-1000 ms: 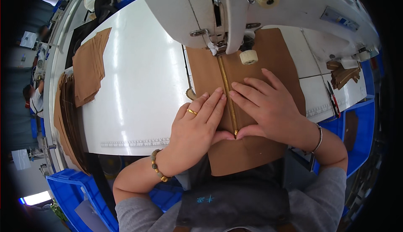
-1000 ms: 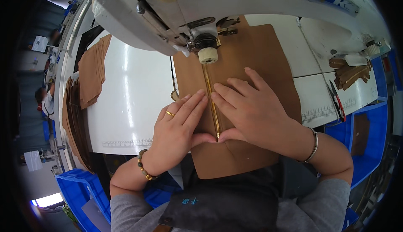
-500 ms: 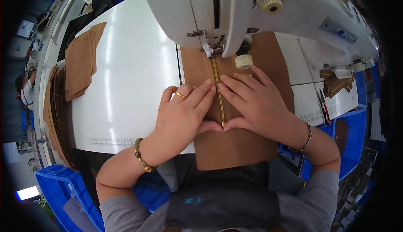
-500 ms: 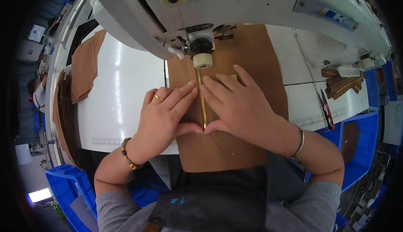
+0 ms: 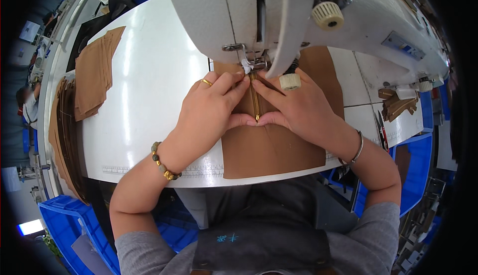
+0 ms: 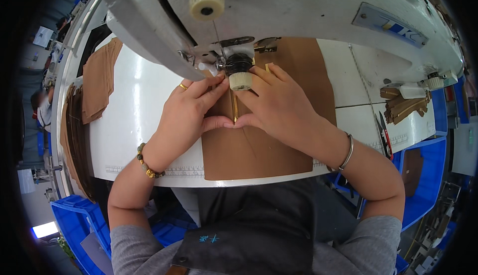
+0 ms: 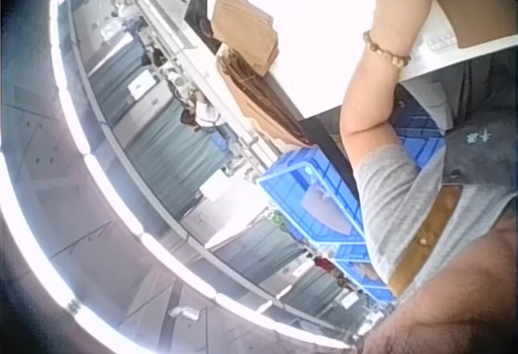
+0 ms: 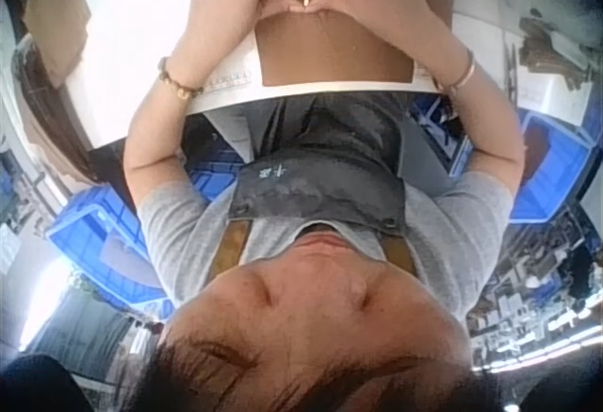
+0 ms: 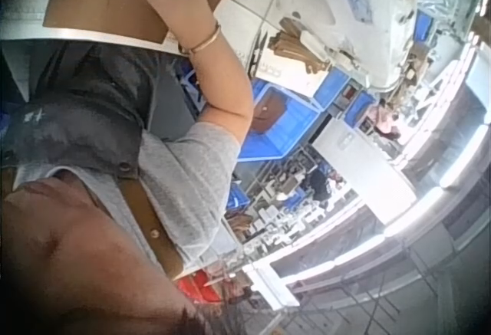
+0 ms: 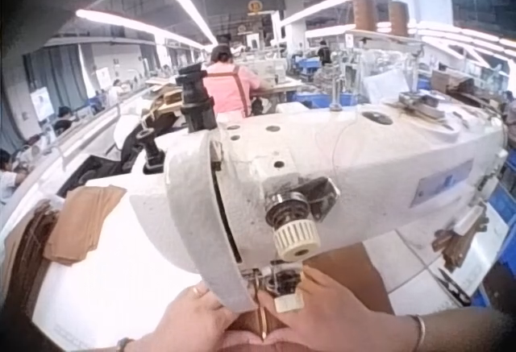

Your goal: Sewing a zipper and additional leather components onto a main leather piece using an industrial sewing machine.

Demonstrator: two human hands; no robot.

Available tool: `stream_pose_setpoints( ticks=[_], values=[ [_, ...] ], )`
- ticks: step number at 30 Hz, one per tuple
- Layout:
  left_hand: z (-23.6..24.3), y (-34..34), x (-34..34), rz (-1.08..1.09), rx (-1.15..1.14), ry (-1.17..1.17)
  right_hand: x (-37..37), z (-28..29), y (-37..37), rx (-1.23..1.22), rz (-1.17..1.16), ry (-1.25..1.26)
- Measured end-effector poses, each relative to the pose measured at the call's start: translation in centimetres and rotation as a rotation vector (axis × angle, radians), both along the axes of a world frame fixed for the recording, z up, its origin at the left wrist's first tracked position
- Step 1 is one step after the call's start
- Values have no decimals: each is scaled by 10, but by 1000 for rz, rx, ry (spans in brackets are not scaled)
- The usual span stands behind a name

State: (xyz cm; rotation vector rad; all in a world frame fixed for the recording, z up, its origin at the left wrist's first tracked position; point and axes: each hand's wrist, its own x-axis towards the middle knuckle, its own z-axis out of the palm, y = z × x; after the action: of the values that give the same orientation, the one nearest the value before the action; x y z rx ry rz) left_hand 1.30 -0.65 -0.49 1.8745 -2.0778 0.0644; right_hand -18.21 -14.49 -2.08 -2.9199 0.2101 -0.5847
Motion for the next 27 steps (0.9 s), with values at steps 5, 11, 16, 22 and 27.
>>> stream_pose_setpoints(
  ticks=[5,11,16,22,27],
  values=[
    [-2,-1,2,10,15,90,1,-2,-2,9,4,-24],
    [-12,13,-3,47,-30,197,-6,1,3,94,-23,-12],
    [-14,34,-11,46,-30,289,-16,1,11,141,15,-27],
    [-12,34,-17,-18,-25,196,-16,1,13,72,82,-86],
    [-7,33,-19,-24,20,214,-17,3,21,22,67,-31]
  ],
)
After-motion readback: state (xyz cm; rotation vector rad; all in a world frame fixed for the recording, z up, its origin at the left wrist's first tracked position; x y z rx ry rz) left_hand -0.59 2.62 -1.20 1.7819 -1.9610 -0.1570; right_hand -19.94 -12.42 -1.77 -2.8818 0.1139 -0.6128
